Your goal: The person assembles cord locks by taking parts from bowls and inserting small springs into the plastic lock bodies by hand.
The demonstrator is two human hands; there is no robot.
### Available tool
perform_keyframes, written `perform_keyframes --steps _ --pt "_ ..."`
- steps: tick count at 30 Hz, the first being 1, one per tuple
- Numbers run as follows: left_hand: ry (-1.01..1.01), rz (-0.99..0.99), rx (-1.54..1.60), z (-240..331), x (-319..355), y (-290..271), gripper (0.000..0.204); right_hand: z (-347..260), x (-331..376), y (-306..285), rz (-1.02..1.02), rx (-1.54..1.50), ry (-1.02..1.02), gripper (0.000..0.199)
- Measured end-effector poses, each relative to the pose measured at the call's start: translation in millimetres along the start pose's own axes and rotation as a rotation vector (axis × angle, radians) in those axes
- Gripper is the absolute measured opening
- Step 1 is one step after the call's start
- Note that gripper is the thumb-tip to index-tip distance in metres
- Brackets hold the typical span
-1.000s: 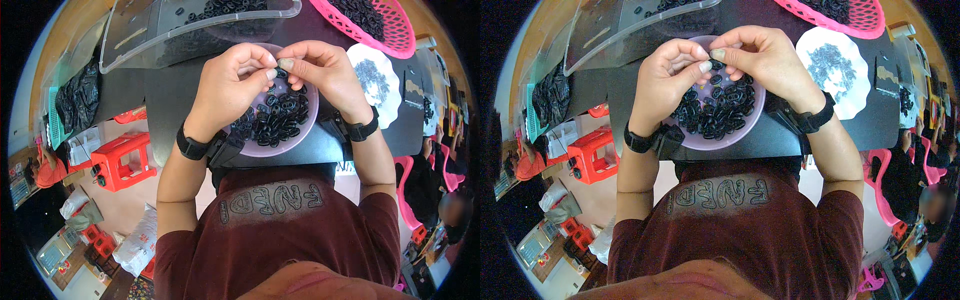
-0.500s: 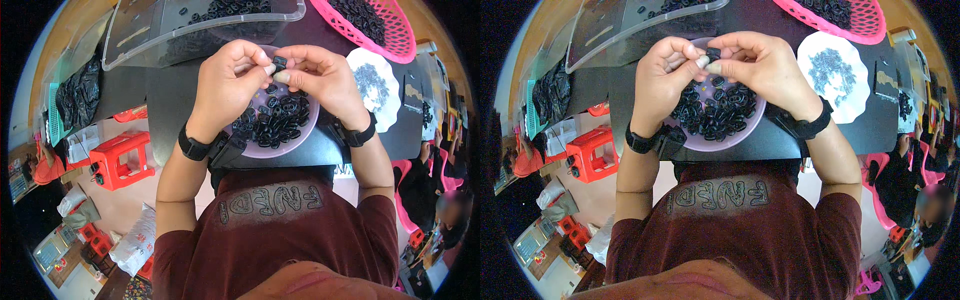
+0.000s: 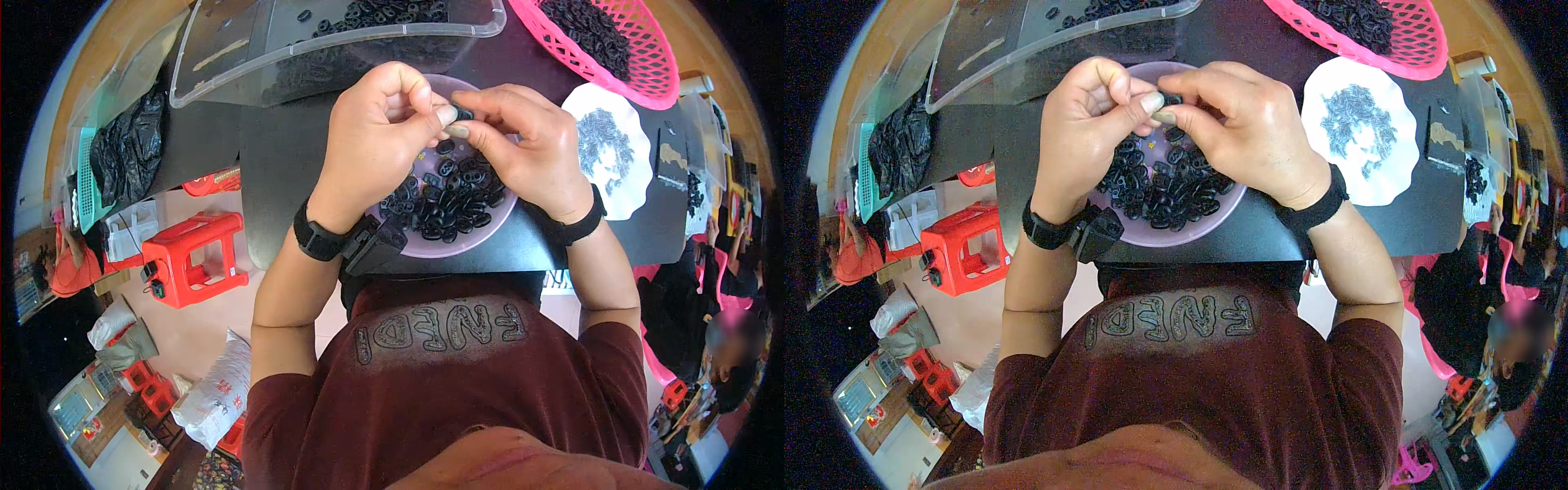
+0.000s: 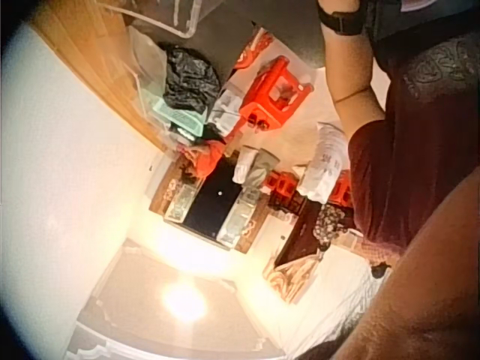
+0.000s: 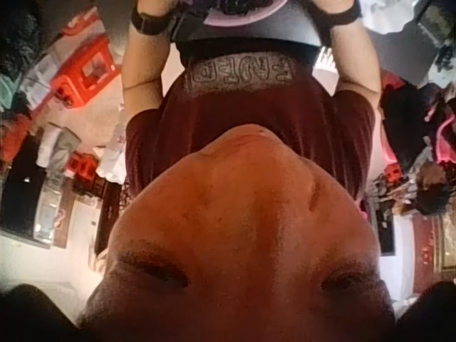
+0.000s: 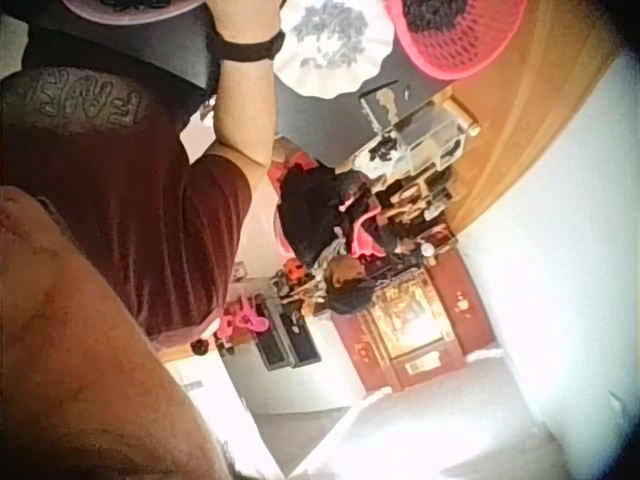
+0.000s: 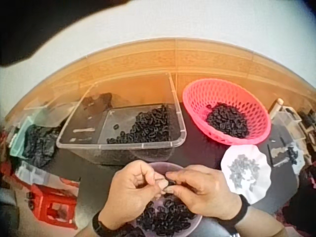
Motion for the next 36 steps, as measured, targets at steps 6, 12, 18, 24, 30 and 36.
perform_keyframes --steps 6,12,18,24,30,36 --pt "0.006 -0.029 0.071 -1.7 0.3 -0.2 0.019 -4.6 0.2 -2.2 0.011 -0.026 0.015 0.019" --pt "-0.055 -0.043 0.091 -2.4 2.3 3.1 0.018 -10.0 0.5 -7.5 0.049 -0.004 -0.073 0.019" --pt "-0.122 -0.049 0.019 -2.5 3.7 4.4 0.016 -15.4 -5.4 -54.2 0.147 0.094 -0.020 0.020" --pt "-0.127 -0.058 0.024 -2.7 2.8 4.1 0.018 14.0 6.1 -148.3 0.441 0.078 0.254 0.030" --pt "-0.126 -0.082 -0.010 -2.8 2.1 9.2 0.016 44.8 55.7 -184.5 0.235 0.412 0.400 0.017" --pt "-0.140 -0.101 -0.046 -6.4 2.1 11.4 0.015 70.9 73.6 -133.6 -0.302 0.627 0.461 0.015"
Point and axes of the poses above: each hand's wrist, its own x-axis away from the middle knuckle, its own y-axis out of the palm, z = x × y, the point moved 9 cm from there along -x, towards the middle knuckle, and after that the axes turned 3 degrees about -z, right-handed, at the moved point
